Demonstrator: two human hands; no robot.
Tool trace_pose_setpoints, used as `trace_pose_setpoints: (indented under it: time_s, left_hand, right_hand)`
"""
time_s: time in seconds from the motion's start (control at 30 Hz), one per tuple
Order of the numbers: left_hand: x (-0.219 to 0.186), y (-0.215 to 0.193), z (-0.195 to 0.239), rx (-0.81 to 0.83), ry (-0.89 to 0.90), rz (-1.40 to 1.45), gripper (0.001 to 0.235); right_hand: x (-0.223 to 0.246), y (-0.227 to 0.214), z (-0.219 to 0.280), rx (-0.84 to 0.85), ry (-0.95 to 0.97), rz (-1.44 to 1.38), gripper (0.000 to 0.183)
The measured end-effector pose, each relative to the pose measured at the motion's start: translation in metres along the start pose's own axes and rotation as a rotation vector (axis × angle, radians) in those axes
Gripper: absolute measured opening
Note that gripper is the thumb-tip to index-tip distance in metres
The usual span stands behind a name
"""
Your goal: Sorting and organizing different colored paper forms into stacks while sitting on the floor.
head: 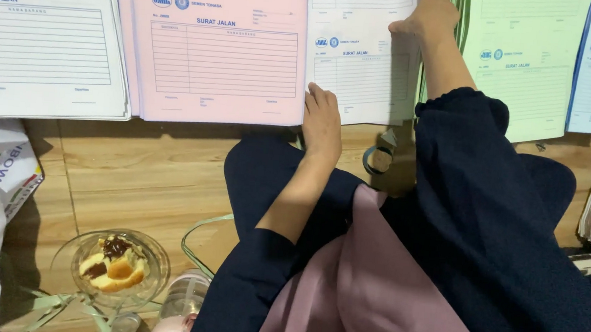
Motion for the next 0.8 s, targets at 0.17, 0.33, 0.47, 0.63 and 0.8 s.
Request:
trace_pose_setpoints:
  time_s: [0.17, 0.33, 0.47, 0.63, 0.8]
  left_hand:
    - [0.0, 0.003, 0.0, -0.018, -0.005, 0.006, 0.034]
    - [0.0, 0.009, 0.002, 0.021, 0.003, -0.017, 0.042]
    - [-0.001, 0.006, 0.001, 0.03, 0.013, -0.007, 0.042]
    - [-0.001, 0.006, 0.002, 0.009, 0.018, -0.019, 0.039]
    - [-0.001, 0.002, 0.003, 0.048, 0.047, -0.014, 0.049]
  right_hand:
    - [-0.005, -0.015, 0.016, 0.087, 0.018, -0.251, 0.076]
    - [-0.004, -0.002, 0.013, 0.104, 0.077, -0.216, 0.065]
    - [-0.011, -0.01, 0.011, 0.089, 0.12, -0.269, 0.068]
    - [-0.003, -0.033, 0.027, -0.067, 0.011, -0.227, 0.068]
    - [0.012, -0.02, 0.032, 0.045, 0.043, -0.495, 0.084]
Point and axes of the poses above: each hand's wrist, its own z-axis away from the middle knuckle, its own y-axis out of the palm, x = y × z, the point moved 3 cm from there along -z, towards the middle knuckle, and after that the axes turned 13 degrees about z, right-handed, at the moved point
